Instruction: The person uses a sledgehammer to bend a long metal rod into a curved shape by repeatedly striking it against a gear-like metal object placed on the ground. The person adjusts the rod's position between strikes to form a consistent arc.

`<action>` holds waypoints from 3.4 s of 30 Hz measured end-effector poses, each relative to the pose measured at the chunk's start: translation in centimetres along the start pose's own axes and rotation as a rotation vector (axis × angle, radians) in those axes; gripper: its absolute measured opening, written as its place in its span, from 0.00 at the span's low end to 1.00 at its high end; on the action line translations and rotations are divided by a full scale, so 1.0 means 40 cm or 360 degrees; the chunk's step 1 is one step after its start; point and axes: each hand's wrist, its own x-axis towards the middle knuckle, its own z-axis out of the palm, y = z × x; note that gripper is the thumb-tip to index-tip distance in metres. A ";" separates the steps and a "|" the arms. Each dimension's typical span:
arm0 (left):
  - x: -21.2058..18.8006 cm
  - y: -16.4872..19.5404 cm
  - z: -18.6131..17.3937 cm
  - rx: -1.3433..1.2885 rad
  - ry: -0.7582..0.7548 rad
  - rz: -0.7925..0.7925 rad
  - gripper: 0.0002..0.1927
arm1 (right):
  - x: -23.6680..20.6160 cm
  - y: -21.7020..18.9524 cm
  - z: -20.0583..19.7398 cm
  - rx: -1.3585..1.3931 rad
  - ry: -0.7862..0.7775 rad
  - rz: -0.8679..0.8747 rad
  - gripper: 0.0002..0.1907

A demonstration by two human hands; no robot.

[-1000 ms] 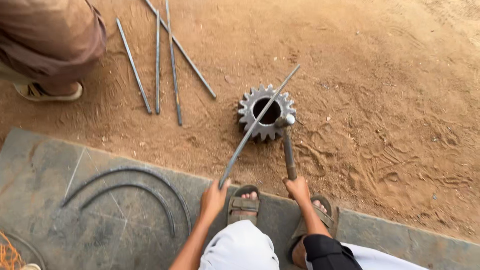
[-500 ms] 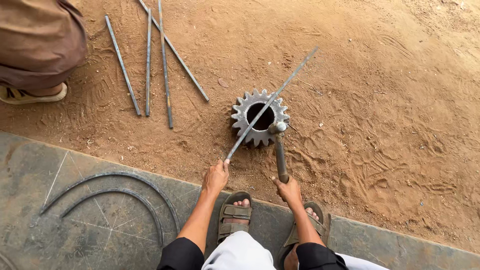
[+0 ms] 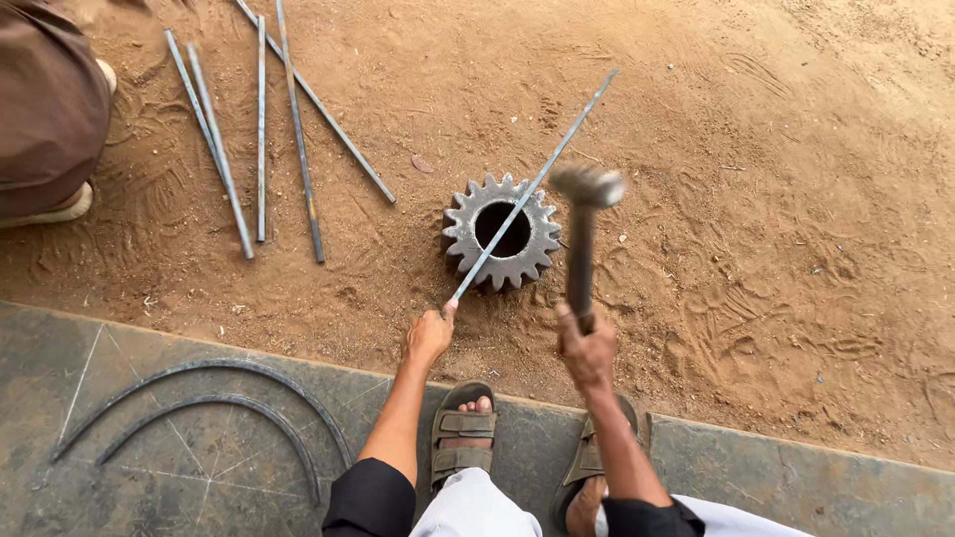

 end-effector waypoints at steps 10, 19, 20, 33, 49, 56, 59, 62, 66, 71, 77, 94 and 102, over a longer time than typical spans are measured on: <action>-0.002 -0.042 0.050 -0.0030 -0.0135 -0.0006 0.30 | 0.172 -0.102 0.069 0.0699 0.0024 -0.1246 0.09; -0.028 -0.049 0.029 0.0066 -0.0005 0.0105 0.37 | 0.026 0.097 0.005 -0.0178 0.0051 -0.0094 0.16; -0.034 -0.057 0.022 0.0076 -0.0050 0.0059 0.36 | 0.044 0.052 -0.001 -0.0189 0.0119 -0.0377 0.17; -0.055 -0.118 -0.001 0.0125 -0.0080 -0.0032 0.35 | 0.175 -0.010 0.093 -0.0175 -0.0147 -0.0545 0.07; -0.108 -0.206 -0.055 0.0252 -0.0016 -0.0100 0.43 | 0.201 -0.286 -0.083 0.0486 0.0332 -0.1264 0.05; -0.115 -0.210 -0.061 0.0243 -0.0065 -0.0073 0.44 | 0.113 0.120 0.079 -0.0831 -0.0194 0.0288 0.05; -0.116 -0.225 -0.059 0.0223 0.0043 0.0027 0.43 | 0.073 0.190 0.066 -0.0259 -0.0116 0.0348 0.13; -0.131 -0.254 -0.052 0.0201 -0.0086 0.0001 0.40 | 0.070 0.091 0.000 -0.0091 0.0088 0.0225 0.16; -0.121 -0.296 -0.059 0.0275 -0.0055 0.0022 0.37 | 0.089 -0.161 -0.070 0.0138 0.0177 -0.0409 0.13; -0.138 -0.325 -0.062 0.0394 -0.0170 -0.0180 0.48 | 0.186 -0.256 -0.054 0.0612 0.0126 -0.1142 0.05; -0.155 -0.317 -0.075 0.0294 -0.0147 -0.0173 0.47 | 0.132 0.102 0.058 -0.0734 -0.0325 0.0184 0.10; -0.185 -0.440 -0.021 0.0340 -0.0206 -0.0215 0.47 | 0.210 -0.238 -0.060 0.0677 -0.0017 -0.1411 0.07; -0.216 -0.416 -0.011 0.0396 -0.0161 -0.0159 0.45 | 0.041 0.081 0.044 0.0116 -0.0144 0.0081 0.25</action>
